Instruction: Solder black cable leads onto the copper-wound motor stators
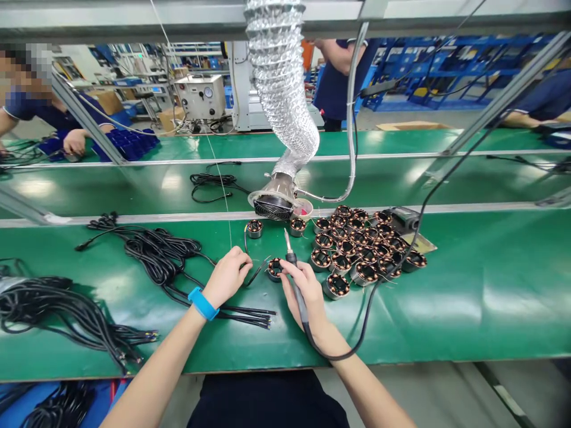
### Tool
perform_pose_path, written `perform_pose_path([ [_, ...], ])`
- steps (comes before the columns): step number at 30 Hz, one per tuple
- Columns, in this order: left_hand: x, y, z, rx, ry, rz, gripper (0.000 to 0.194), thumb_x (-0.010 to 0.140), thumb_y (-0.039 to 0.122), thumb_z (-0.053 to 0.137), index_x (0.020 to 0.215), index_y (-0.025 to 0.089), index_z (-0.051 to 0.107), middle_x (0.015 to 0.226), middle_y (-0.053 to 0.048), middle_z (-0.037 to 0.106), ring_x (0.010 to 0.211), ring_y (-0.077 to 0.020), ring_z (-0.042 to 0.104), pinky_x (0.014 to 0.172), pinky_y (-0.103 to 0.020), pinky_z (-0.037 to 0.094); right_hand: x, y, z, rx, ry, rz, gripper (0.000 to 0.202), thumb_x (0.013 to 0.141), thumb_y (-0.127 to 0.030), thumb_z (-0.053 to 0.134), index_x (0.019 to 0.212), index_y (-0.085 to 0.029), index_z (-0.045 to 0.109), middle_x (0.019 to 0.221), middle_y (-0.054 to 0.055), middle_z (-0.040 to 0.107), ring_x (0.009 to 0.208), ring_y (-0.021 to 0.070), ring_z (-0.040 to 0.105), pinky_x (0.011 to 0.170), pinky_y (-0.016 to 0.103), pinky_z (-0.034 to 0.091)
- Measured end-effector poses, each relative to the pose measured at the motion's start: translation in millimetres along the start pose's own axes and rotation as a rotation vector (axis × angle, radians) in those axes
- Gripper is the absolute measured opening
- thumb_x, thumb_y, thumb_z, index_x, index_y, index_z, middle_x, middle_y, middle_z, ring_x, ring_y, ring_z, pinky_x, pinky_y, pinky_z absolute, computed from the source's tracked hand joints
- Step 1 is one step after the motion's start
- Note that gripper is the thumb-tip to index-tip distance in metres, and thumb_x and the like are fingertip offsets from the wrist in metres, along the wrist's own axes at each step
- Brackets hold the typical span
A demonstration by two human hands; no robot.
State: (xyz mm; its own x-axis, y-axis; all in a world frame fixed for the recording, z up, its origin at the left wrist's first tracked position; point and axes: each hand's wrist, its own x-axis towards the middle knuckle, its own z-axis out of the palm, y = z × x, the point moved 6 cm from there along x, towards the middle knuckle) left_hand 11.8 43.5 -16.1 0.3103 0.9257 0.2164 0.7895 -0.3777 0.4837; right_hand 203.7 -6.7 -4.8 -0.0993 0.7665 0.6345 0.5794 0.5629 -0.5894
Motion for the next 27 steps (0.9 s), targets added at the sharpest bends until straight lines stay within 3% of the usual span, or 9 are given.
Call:
perform_pose_path([
  [4, 0, 2, 2.8, 0.056, 0.039, -0.03, 0.011, 0.094, 0.016, 0.05, 0.097, 0.019, 0.06, 0.092, -0.004, 0.06, 0.083, -0.0192, 0.059, 0.075, -0.032, 0.048, 17, 0, 8, 0.022, -0.006, 0.005, 0.037, 0.095, -0.013, 0.052, 0.129, -0.026, 0.058, 0.105, 0.006, 0.057, 0.086, 0.0138, 0.066, 0.08, 0.026, 0.055],
  [9, 0, 5, 3.4, 0.125, 0.062, -0.002, 0.02, 0.097, 0.014, 0.043, 0.111, 0.019, 0.057, 0.098, -0.007, 0.061, 0.091, -0.022, 0.06, 0.082, -0.036, 0.05, 24, 2, 17, 0.055, 0.027, -0.021, 0.04, 0.094, -0.012, 0.053, 0.131, -0.027, 0.056, 0.105, 0.006, 0.056, 0.084, 0.0126, 0.067, 0.079, 0.025, 0.056],
  [12, -3, 10, -9.2, 0.079, 0.181, 0.018, 0.026, 0.099, 0.014, 0.037, 0.118, 0.016, 0.055, 0.099, -0.01, 0.058, 0.094, -0.0234, 0.058, 0.084, -0.039, 0.05, 21, 3, 19, 0.069, 0.082, -0.022, 0.041, 0.094, -0.01, 0.053, 0.13, -0.027, 0.056, 0.104, 0.005, 0.056, 0.087, 0.0128, 0.067, 0.08, 0.026, 0.057],
  [17, -10, 29, -28.5, -0.16, 0.373, 0.084, 0.023, 0.099, 0.013, 0.039, 0.102, 0.017, 0.062, 0.108, -0.011, 0.053, 0.107, -0.0219, 0.056, 0.091, -0.038, 0.051, 21, 0, 16, 0.087, 0.104, -0.018, 0.043, 0.092, -0.01, 0.057, 0.131, -0.028, 0.053, 0.108, 0.007, 0.059, 0.097, 0.0153, 0.064, 0.086, 0.031, 0.057],
  [22, -13, 45, -20.6, -0.243, 0.347, 0.178, 0.02, 0.098, 0.012, 0.042, 0.105, 0.018, 0.059, 0.112, -0.011, 0.059, 0.105, -0.0193, 0.06, 0.091, -0.034, 0.053, 30, -13, 16, 0.139, 0.069, -0.063, 0.048, 0.089, -0.016, 0.067, 0.132, -0.029, 0.05, 0.11, 0.006, 0.061, 0.1, 0.0175, 0.062, 0.087, 0.036, 0.058],
  [27, -15, 45, -11.9, -0.187, 0.291, 0.185, 0.02, 0.099, 0.014, 0.041, 0.108, 0.019, 0.058, 0.103, -0.009, 0.063, 0.095, -0.0182, 0.063, 0.085, -0.031, 0.053, 35, -22, 17, 0.167, 0.114, -0.092, 0.04, 0.092, -0.008, 0.058, 0.126, -0.029, 0.054, 0.104, 0.004, 0.061, 0.095, 0.0148, 0.064, 0.087, 0.035, 0.057],
])
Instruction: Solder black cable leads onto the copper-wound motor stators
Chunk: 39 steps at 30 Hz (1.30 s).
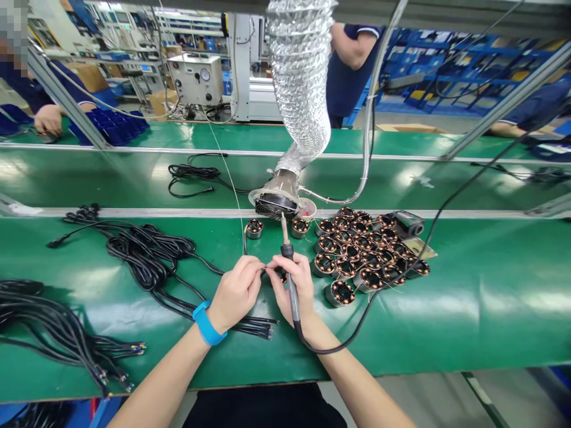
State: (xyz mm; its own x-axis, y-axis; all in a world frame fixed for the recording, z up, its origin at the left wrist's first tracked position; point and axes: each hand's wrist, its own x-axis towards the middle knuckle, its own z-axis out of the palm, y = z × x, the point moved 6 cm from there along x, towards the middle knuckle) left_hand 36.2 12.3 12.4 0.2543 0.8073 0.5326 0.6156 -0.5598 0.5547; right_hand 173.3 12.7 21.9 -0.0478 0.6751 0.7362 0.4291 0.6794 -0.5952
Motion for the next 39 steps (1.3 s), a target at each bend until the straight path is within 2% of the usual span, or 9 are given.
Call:
perform_pose_path([
  [8, -2, -5, 5.3, -0.016, -0.039, -0.049, 0.02, 0.099, 0.016, 0.04, 0.106, 0.019, 0.059, 0.098, -0.007, 0.064, 0.09, -0.0177, 0.062, 0.081, -0.03, 0.052, -6, 3, 2, 0.025, 0.0, 0.049, 0.04, 0.091, -0.011, 0.06, 0.125, -0.031, 0.055, 0.101, 0.004, 0.062, 0.097, 0.0171, 0.064, 0.09, 0.039, 0.057],
  [15, -1, -3, 6.4, -0.038, -0.03, -0.052, 0.018, 0.098, 0.018, 0.045, 0.107, 0.019, 0.061, 0.101, -0.008, 0.062, 0.093, -0.0188, 0.062, 0.083, -0.032, 0.052, -7, 9, 0, 0.076, 0.014, 0.12, 0.033, 0.092, -0.011, 0.058, 0.119, -0.029, 0.059, 0.096, 0.003, 0.06, 0.091, 0.0145, 0.064, 0.084, 0.031, 0.057],
  [17, 1, -6, 4.8, -0.072, -0.011, -0.113, 0.017, 0.095, 0.023, 0.052, 0.109, 0.019, 0.061, 0.108, -0.01, 0.061, 0.099, -0.0207, 0.062, 0.089, -0.035, 0.052, -7, 13, -2, 0.074, 0.023, 0.146, 0.032, 0.092, -0.012, 0.059, 0.119, -0.028, 0.059, 0.092, 0.002, 0.061, 0.092, 0.0151, 0.064, 0.086, 0.032, 0.056],
  [19, 2, -12, 7.5, -0.167, -0.041, -0.222, 0.018, 0.093, 0.028, 0.057, 0.107, 0.018, 0.062, 0.109, -0.01, 0.063, 0.097, -0.021, 0.064, 0.089, -0.036, 0.053, -8, 18, -4, 0.065, 0.035, 0.171, 0.033, 0.09, -0.012, 0.061, 0.119, -0.027, 0.059, 0.088, 0.001, 0.063, 0.095, 0.0163, 0.064, 0.089, 0.034, 0.055],
  [23, -3, -29, 23.4, -0.486, -0.186, -0.565, 0.025, 0.089, 0.039, 0.06, 0.095, 0.015, 0.064, 0.079, -0.006, 0.069, 0.068, -0.0176, 0.068, 0.067, -0.03, 0.056, -10, 27, -5, 0.064, 0.037, 0.217, 0.033, 0.088, -0.011, 0.061, 0.118, -0.025, 0.06, 0.091, 0.002, 0.063, 0.093, 0.016, 0.067, 0.088, 0.034, 0.056],
  [26, -7, -36, 30.3, -0.622, -0.252, -0.738, 0.034, 0.083, 0.047, 0.064, 0.09, 0.013, 0.063, 0.061, 0.0, 0.061, 0.05, -0.0128, 0.057, 0.049, -0.023, 0.047, -12, 29, -3, 0.061, 0.019, 0.218, 0.034, 0.089, -0.009, 0.059, 0.119, -0.025, 0.06, 0.098, 0.003, 0.062, 0.087, 0.0137, 0.069, 0.086, 0.032, 0.057],
  [28, -7, -37, 31.1, -0.66, -0.271, -0.777, 0.037, 0.08, 0.049, 0.066, 0.087, 0.013, 0.062, 0.058, 0.003, 0.055, 0.046, -0.009, 0.047, 0.043, -0.02, 0.037, -13, 29, 0, 0.052, 0.003, 0.205, 0.036, 0.089, -0.009, 0.058, 0.12, -0.026, 0.059, 0.1, 0.003, 0.061, 0.086, 0.0132, 0.069, 0.086, 0.032, 0.057],
  [31, -7, -35, 31.6, -0.713, -0.289, -0.8, 0.038, 0.078, 0.05, 0.068, 0.084, 0.013, 0.062, 0.056, 0.006, 0.047, 0.046, -0.0064, 0.037, 0.043, -0.018, 0.026, -16, 28, 4, 0.046, -0.033, 0.179, 0.037, 0.091, -0.009, 0.057, 0.123, -0.027, 0.058, 0.101, 0.004, 0.06, 0.089, 0.0131, 0.068, 0.087, 0.031, 0.057],
  [39, -9, -36, 37.8, -0.958, -0.32, -0.876, 0.036, 0.081, 0.047, 0.069, 0.081, 0.013, 0.057, 0.063, 0.006, 0.039, 0.049, -0.0042, 0.023, 0.044, -0.021, 0.013, -24, 18, 10, -0.008, -0.028, 0.052, 0.035, 0.093, -0.008, 0.055, 0.12, -0.029, 0.062, 0.102, 0.004, 0.055, 0.086, 0.0122, 0.065, 0.078, 0.026, 0.057],
])
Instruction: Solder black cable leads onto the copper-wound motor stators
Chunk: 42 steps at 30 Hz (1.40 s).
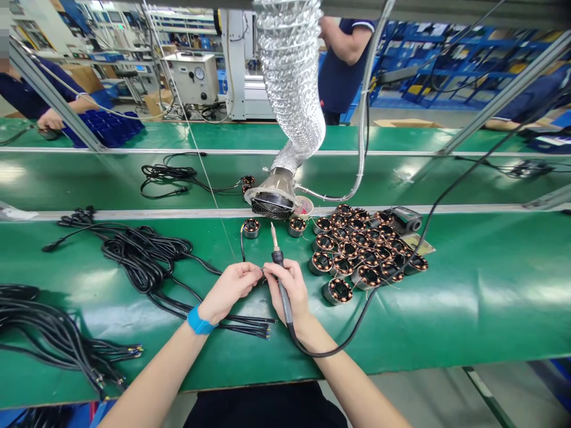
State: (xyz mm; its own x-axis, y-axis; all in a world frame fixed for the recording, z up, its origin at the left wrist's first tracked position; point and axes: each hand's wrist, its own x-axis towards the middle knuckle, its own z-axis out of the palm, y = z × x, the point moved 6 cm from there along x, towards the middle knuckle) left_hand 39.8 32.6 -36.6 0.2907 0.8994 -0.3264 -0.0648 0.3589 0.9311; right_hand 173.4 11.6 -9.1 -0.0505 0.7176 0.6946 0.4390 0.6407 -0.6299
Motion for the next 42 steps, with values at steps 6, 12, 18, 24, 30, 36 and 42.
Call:
perform_pose_path([
  [6, -2, -2, -0.7, 0.012, -0.014, -0.015, 0.037, 0.082, 0.048, 0.067, 0.079, 0.013, 0.056, 0.061, 0.008, 0.031, 0.05, -0.0049, 0.018, 0.045, -0.023, 0.009, -5, -4, 2, 0.022, -0.025, 0.028, 0.035, 0.092, -0.006, 0.054, 0.119, -0.027, 0.062, 0.103, 0.004, 0.055, 0.09, 0.0126, 0.065, 0.082, 0.026, 0.056],
  [12, -3, -3, -0.3, 0.061, 0.043, -0.019, 0.037, 0.08, 0.049, 0.066, 0.077, 0.014, 0.055, 0.056, 0.009, 0.027, 0.049, -0.0057, 0.017, 0.045, -0.023, 0.009, -5, 3, 1, 0.133, -0.013, 0.207, 0.033, 0.089, -0.009, 0.058, 0.117, -0.026, 0.06, 0.102, 0.003, 0.056, 0.086, 0.0127, 0.066, 0.079, 0.027, 0.058],
  [18, -1, -4, 0.7, 0.073, 0.071, -0.001, 0.037, 0.079, 0.049, 0.065, 0.077, 0.013, 0.057, 0.056, 0.009, 0.029, 0.049, -0.0058, 0.017, 0.045, -0.024, 0.01, -4, 3, 2, 0.154, -0.01, 0.222, 0.033, 0.088, -0.007, 0.057, 0.116, -0.027, 0.06, 0.103, 0.003, 0.054, 0.082, 0.0116, 0.066, 0.076, 0.026, 0.057],
  [24, 0, -6, -2.6, 0.033, 0.075, -0.005, 0.035, 0.079, 0.048, 0.066, 0.081, 0.013, 0.058, 0.058, 0.009, 0.03, 0.048, -0.0055, 0.017, 0.044, -0.024, 0.009, -8, -5, -7, 0.082, -0.015, 0.152, 0.041, 0.088, -0.007, 0.059, 0.123, -0.027, 0.058, 0.097, 0.003, 0.058, 0.092, 0.0154, 0.064, 0.088, 0.032, 0.055],
  [30, 1, -9, -4.5, 0.031, 0.075, -0.015, 0.034, 0.08, 0.046, 0.066, 0.083, 0.013, 0.058, 0.057, 0.009, 0.028, 0.047, -0.0055, 0.017, 0.044, -0.023, 0.009, -14, -3, -8, 0.075, -0.065, 0.164, 0.04, 0.088, -0.01, 0.062, 0.124, -0.027, 0.057, 0.101, 0.005, 0.062, 0.098, 0.0172, 0.063, 0.092, 0.036, 0.054],
  [36, -1, -9, -4.8, -0.016, 0.078, -0.008, 0.033, 0.079, 0.045, 0.068, 0.081, 0.014, 0.057, 0.061, 0.008, 0.031, 0.048, -0.0048, 0.017, 0.044, -0.023, 0.008, -9, 4, -11, 0.057, 0.043, 0.241, 0.033, 0.086, -0.011, 0.063, 0.115, -0.026, 0.059, 0.098, 0.003, 0.06, 0.084, 0.0142, 0.066, 0.083, 0.031, 0.057],
  [42, 1, -11, -3.9, 0.008, 0.088, 0.014, 0.035, 0.081, 0.047, 0.068, 0.081, 0.014, 0.057, 0.06, 0.008, 0.03, 0.048, -0.005, 0.018, 0.044, -0.023, 0.009, -7, 7, -11, 0.032, 0.154, 0.367, 0.029, 0.084, -0.01, 0.061, 0.11, -0.024, 0.06, 0.102, 0.002, 0.056, 0.072, 0.0104, 0.064, 0.074, 0.027, 0.057],
])
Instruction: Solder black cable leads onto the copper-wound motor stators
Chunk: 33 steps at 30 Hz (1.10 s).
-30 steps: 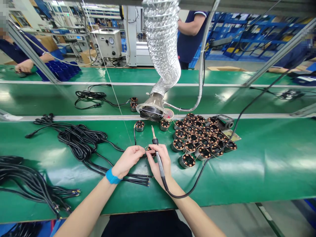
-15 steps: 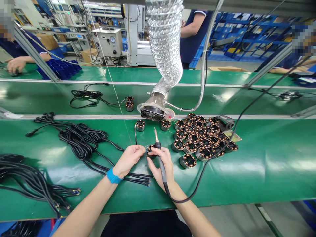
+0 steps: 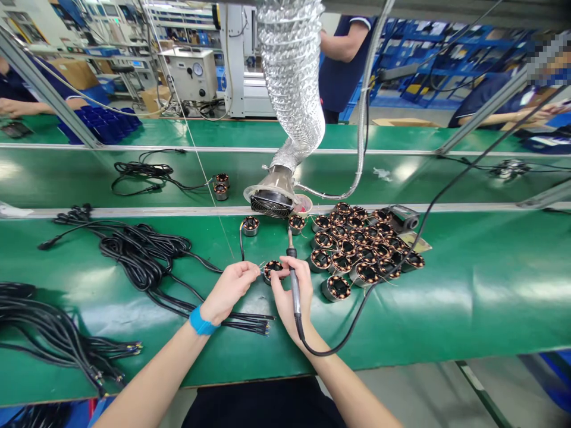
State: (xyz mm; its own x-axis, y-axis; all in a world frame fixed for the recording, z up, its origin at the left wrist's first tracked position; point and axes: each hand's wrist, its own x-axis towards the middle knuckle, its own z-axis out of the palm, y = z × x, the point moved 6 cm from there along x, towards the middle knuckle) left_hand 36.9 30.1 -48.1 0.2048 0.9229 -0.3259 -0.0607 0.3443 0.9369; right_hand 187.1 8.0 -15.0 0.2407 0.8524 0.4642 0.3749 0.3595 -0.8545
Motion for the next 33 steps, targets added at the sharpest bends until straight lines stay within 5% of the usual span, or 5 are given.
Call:
perform_pose_path([
  [10, -6, 2, 6.0, 0.011, 0.06, 0.056, 0.041, 0.081, 0.052, 0.069, 0.081, 0.013, 0.057, 0.059, 0.008, 0.034, 0.05, -0.0053, 0.02, 0.045, -0.021, 0.013, -3, 6, 1, -0.018, 0.008, 0.02, 0.029, 0.086, -0.009, 0.058, 0.111, -0.024, 0.059, 0.106, 0.003, 0.053, 0.075, 0.0107, 0.062, 0.081, 0.03, 0.056],
  [18, -9, 4, 6.9, -0.031, 0.076, 0.034, 0.042, 0.077, 0.053, 0.072, 0.081, 0.014, 0.059, 0.057, 0.008, 0.037, 0.048, -0.0051, 0.021, 0.045, -0.021, 0.014, -7, 10, -7, -0.098, -0.098, -0.023, 0.051, 0.082, -0.013, 0.067, 0.13, -0.024, 0.052, 0.121, 0.009, 0.055, 0.119, 0.0228, 0.054, 0.104, 0.043, 0.048],
  [23, -10, 6, 9.2, -0.03, 0.107, 0.05, 0.042, 0.074, 0.054, 0.074, 0.078, 0.014, 0.06, 0.056, 0.007, 0.039, 0.048, -0.006, 0.024, 0.046, -0.022, 0.016, -9, 18, 4, -0.082, -0.195, 0.015, 0.053, 0.083, -0.011, 0.066, 0.132, -0.025, 0.05, 0.125, 0.009, 0.053, 0.113, 0.0214, 0.06, 0.098, 0.039, 0.052],
  [33, -10, 6, 5.1, -0.031, 0.142, 0.07, 0.042, 0.076, 0.054, 0.072, 0.081, 0.014, 0.06, 0.056, 0.008, 0.037, 0.047, -0.0052, 0.022, 0.045, -0.021, 0.016, -11, 17, 7, -0.158, -0.173, 0.018, 0.06, 0.079, -0.02, 0.076, 0.133, -0.026, 0.05, 0.122, 0.009, 0.051, 0.111, 0.0231, 0.06, 0.095, 0.039, 0.054],
])
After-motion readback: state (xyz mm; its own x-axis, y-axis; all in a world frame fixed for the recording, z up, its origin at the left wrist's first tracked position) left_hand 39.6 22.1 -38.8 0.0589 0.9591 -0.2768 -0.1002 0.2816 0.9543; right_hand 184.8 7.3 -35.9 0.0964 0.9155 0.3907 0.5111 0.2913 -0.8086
